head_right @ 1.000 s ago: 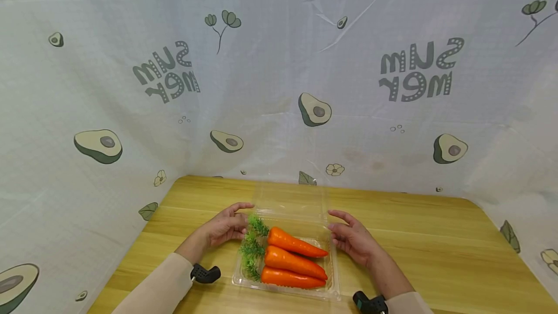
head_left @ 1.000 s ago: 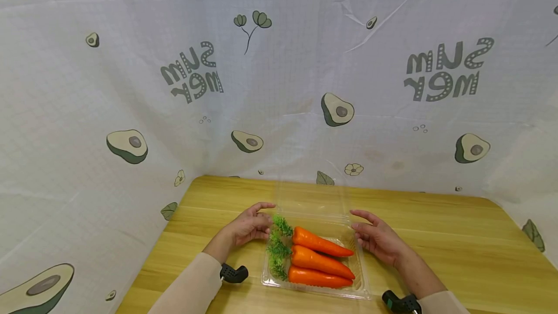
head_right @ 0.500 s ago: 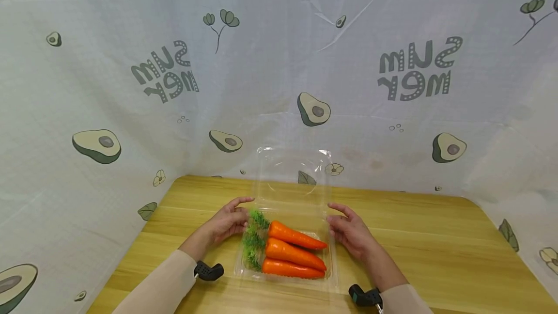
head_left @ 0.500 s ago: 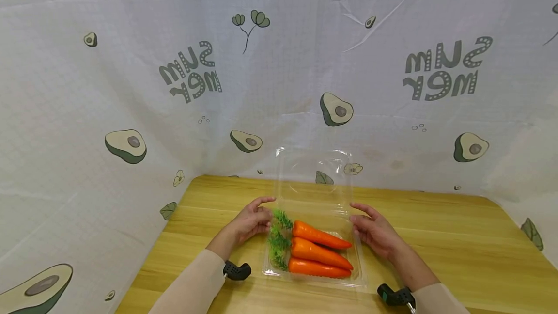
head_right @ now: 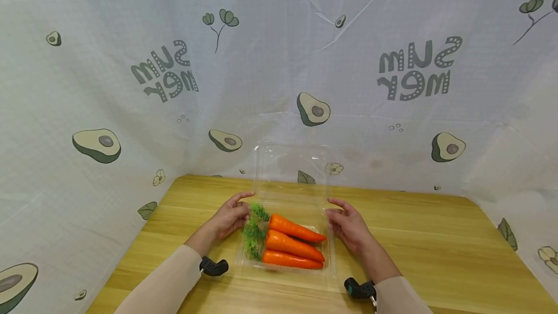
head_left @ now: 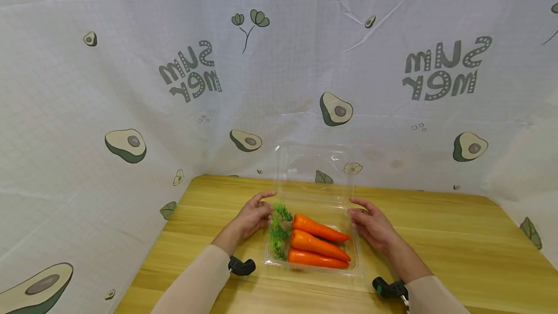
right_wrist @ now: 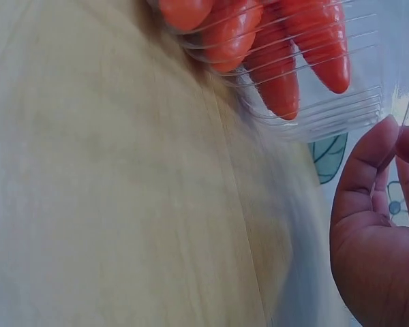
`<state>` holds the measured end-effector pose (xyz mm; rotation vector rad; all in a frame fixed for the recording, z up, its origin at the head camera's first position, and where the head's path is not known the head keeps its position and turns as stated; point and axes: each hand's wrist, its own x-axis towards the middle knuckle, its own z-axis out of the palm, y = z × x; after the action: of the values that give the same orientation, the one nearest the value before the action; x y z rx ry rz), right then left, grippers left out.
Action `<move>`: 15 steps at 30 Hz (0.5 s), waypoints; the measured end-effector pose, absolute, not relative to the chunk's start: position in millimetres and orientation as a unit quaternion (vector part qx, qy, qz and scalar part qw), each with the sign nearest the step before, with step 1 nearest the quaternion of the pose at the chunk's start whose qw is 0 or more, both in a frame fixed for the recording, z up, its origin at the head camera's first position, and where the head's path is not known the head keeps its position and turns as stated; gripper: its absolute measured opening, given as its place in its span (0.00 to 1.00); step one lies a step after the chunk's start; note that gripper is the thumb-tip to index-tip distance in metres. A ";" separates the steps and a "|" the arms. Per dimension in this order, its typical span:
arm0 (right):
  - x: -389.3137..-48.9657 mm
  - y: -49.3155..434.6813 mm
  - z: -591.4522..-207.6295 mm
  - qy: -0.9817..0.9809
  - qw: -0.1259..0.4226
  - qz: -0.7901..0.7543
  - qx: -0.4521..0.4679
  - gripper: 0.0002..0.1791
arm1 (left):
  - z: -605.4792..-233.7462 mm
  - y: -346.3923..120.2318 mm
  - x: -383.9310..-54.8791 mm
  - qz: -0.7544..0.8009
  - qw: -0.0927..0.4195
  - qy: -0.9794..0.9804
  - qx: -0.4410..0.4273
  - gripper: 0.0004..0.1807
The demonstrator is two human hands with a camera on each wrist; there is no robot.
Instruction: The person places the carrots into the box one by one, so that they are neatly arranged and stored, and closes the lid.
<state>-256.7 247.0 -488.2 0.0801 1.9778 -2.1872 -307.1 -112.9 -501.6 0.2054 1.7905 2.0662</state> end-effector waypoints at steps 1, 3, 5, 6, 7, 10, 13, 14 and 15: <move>-257.7 246.7 -488.5 0.667 0.095 -0.738 0.029 0.18 | -501.4 -112.6 -307.2 0.740 0.196 0.640 0.072 0.29; -259.4 246.7 -489.4 0.666 0.095 -0.739 0.032 0.18 | -500.7 -111.9 -306.7 0.741 0.190 0.640 0.068 0.28; -260.5 247.1 -490.5 0.664 0.094 -0.741 0.034 0.16 | -500.2 -111.4 -306.0 0.740 0.187 0.643 0.066 0.28; -260.9 247.1 -491.0 0.663 0.092 -0.742 0.035 0.15 | -500.0 -111.2 -305.6 0.740 0.185 0.643 0.065 0.27; -261.1 247.1 -491.5 0.662 0.091 -0.743 0.035 0.14 | -499.9 -111.0 -305.3 0.740 0.184 0.644 0.065 0.27; -261.1 247.0 -492.4 0.658 0.086 -0.747 0.038 0.13 | -500.2 -110.8 -304.7 0.740 0.181 0.644 0.066 0.27; -260.5 246.0 -493.0 0.654 0.081 -0.751 0.038 0.13 | -501.4 -111.0 -304.5 0.743 0.182 0.640 0.066 0.26; -260.2 245.8 -493.2 0.653 0.080 -0.752 0.038 0.13 | -502.2 -111.1 -304.8 0.744 0.183 0.639 0.068 0.26; -259.9 245.4 -493.3 0.652 0.079 -0.753 0.038 0.13 | -502.7 -111.3 -304.7 0.745 0.184 0.637 0.068 0.26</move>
<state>-259.9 245.4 -493.3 0.1130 1.9530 -2.2538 -304.7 -111.3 -502.7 0.1926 1.7962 2.1020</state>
